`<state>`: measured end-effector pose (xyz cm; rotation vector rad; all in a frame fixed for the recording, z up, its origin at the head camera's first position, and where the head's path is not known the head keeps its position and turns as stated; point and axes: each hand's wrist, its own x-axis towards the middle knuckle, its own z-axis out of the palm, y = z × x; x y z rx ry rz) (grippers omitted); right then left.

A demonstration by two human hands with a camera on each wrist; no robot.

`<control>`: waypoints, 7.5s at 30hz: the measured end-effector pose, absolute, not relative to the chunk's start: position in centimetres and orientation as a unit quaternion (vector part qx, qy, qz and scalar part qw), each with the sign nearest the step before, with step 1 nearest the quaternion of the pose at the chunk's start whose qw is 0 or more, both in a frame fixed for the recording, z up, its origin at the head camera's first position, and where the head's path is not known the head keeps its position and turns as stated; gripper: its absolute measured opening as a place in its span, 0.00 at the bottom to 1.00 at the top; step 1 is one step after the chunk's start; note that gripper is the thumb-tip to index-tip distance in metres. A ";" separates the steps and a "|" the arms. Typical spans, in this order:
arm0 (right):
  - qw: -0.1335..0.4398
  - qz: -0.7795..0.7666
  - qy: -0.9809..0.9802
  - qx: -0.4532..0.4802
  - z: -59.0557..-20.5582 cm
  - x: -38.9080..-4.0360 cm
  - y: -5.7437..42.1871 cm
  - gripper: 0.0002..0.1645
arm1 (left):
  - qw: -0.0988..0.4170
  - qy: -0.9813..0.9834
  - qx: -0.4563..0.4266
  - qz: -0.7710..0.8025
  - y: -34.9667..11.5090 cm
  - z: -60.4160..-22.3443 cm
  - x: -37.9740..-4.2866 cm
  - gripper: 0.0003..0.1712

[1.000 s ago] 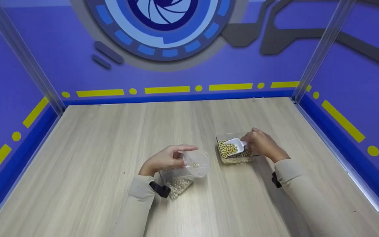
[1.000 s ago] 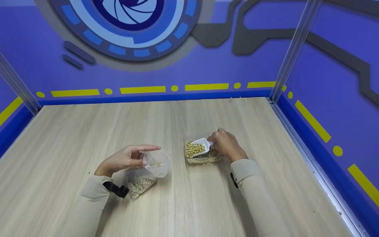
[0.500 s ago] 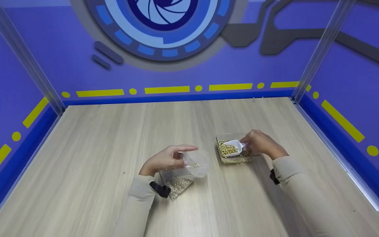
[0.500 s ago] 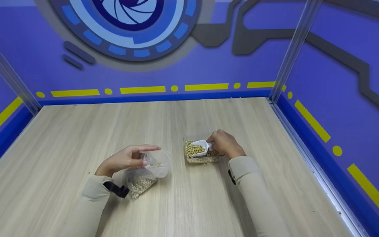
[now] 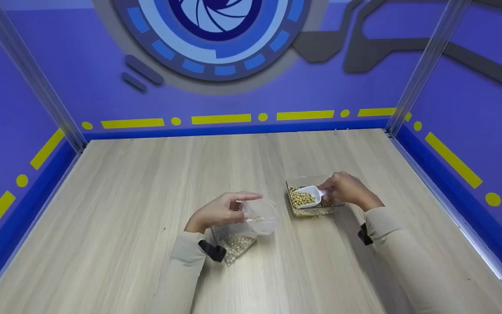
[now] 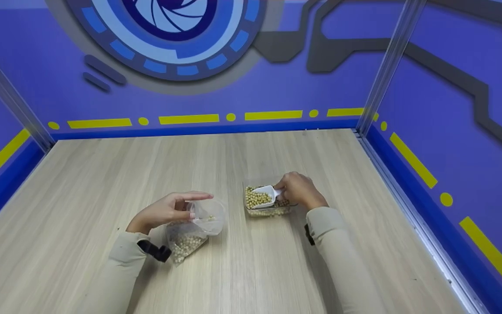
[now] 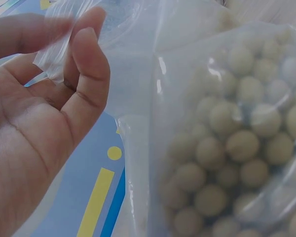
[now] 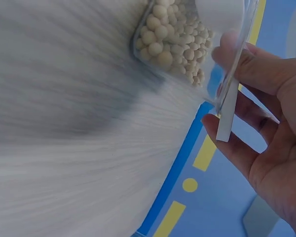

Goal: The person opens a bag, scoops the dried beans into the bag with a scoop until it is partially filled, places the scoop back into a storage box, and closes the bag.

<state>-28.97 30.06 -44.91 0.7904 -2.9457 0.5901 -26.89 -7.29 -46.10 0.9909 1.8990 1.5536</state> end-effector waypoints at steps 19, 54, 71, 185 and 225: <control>0.047 0.163 -0.949 0.267 -45.0 -29.5 30.6 0.14 | 0.223 0.700 0.393 0.553 -7.5 -46.4 -27.1 0.35; 0.016 0.288 -0.924 0.250 -45.7 -29.8 32.8 0.16 | 0.240 0.710 0.363 0.554 -7.4 -46.3 -27.0 0.35; 0.019 0.306 -0.919 0.246 -46.0 -29.9 33.0 0.17 | 0.235 0.717 0.356 0.551 -7.3 -46.2 -26.8 0.35; -0.019 0.223 -0.895 0.386 -40.9 -29.0 24.3 0.14 | 0.250 0.705 0.355 0.561 -7.0 -46.5 -27.1 0.33; 0.007 0.185 -0.888 0.422 -39.8 -28.7 23.8 0.17 | 0.235 0.705 0.373 0.556 -7.1 -46.5 -27.2 0.33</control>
